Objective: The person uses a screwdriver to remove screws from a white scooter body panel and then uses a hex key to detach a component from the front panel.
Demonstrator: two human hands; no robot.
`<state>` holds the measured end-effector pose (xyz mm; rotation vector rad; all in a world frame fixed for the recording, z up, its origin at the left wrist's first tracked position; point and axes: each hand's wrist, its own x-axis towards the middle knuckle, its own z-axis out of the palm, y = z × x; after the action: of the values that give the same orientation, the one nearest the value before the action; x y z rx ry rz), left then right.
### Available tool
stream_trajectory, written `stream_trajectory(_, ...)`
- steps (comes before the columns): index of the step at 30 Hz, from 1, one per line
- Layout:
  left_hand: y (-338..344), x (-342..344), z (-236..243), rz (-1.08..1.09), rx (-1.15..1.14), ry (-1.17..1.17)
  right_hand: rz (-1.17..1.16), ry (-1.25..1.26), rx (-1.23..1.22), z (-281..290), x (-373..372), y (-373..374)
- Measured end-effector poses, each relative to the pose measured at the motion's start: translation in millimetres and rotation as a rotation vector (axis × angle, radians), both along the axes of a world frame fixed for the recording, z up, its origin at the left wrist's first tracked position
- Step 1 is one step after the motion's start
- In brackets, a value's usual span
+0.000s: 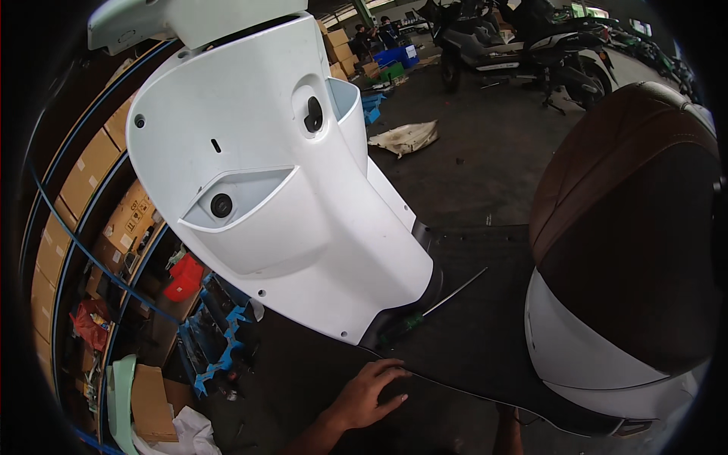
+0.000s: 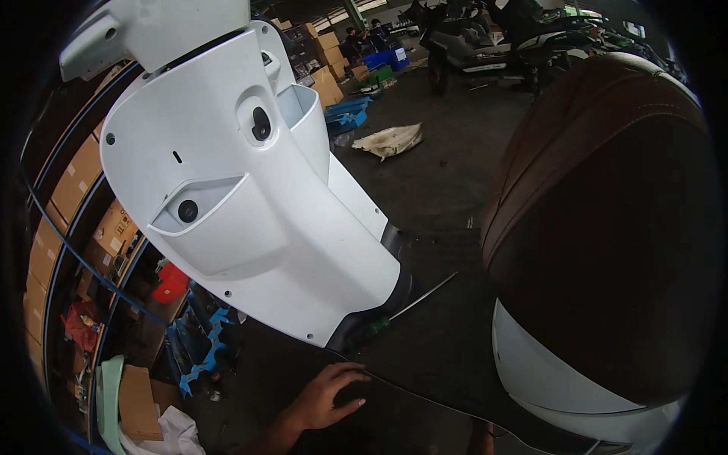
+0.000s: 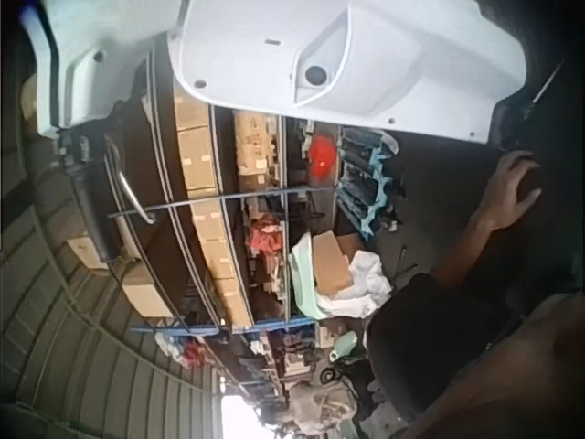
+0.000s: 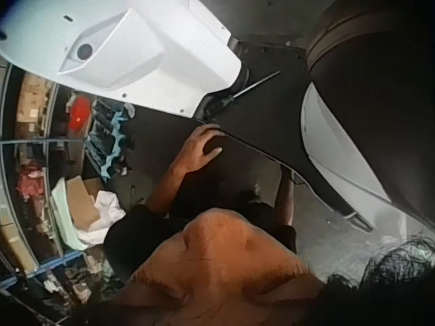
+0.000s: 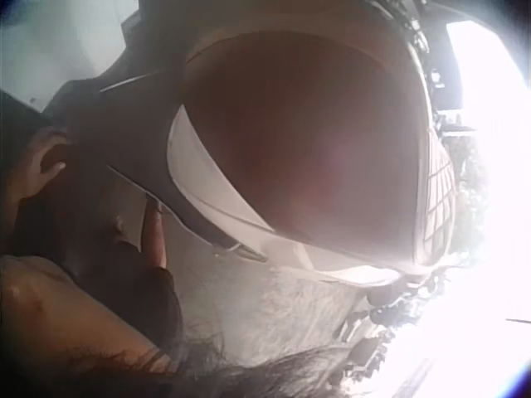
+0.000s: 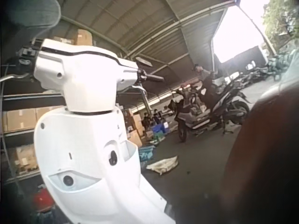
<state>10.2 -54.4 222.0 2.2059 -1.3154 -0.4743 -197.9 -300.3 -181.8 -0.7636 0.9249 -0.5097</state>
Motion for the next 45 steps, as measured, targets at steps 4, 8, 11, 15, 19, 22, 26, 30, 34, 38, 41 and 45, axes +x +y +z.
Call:
stream_trajectory(4, -38.8, 25.4, -35.6, 0.225, 0.035, -0.251, 0.03, -0.008, 0.064, 33.7, -103.1, 52.3)
stream_trajectory(8, -67.6, 41.3, -54.5, 0.256, 0.251, -0.35, 0.522, 0.736, -0.34, 143.4, -230.9, 130.7)
stream_trajectory(11, -92.5, 55.9, -35.4, 0.354, 0.372, -0.235, -0.131, 0.666, 0.405, 272.5, -290.3, 196.3)
stream_trajectory(15, -128.7, 61.8, 47.9, -0.034, 0.844, -0.301, -0.123, 0.649, 0.381, 440.2, -303.1, 175.3)
stream_trajectory(19, -141.9, 17.4, 174.4, 0.0, 0.619, -0.255, -0.141, 0.577, 0.335, 584.1, -307.6, 111.8)
stream_trajectory(22, -133.6, -26.7, 257.1, 0.071, 0.645, -0.129, -0.181, 0.477, 0.336, 654.9, -321.5, 97.4)
stream_trajectory(26, -129.1, -102.2, 294.2, 0.284, 0.413, 0.093, -0.18, 0.424, 0.534, 705.0, -384.0, 175.5)
stream_trajectory(30, -94.7, -234.4, 298.1, 0.298, 0.722, 0.3, -0.336, 0.539, 0.835, 745.4, -517.7, 255.0)
stream_trajectory(34, -47.4, -325.4, 286.8, 0.104, 0.895, 0.54, -0.479, 0.687, 0.557, 736.6, -662.9, 198.1)
stream_trajectory(38, 36.0, -357.6, 265.6, 0.362, 0.965, 0.554, -0.566, 0.924, 0.456, 692.8, -742.1, 102.5)
stream_trajectory(41, 101.9, -348.7, 232.1, 0.493, 1.028, 0.498, -0.385, 1.038, 0.412, 647.7, -728.0, 72.1)
stream_trajectory(45, 193.7, -302.5, 146.3, 0.662, 1.033, 0.461, -0.059, 0.922, 0.347, 582.3, -650.5, 104.2)
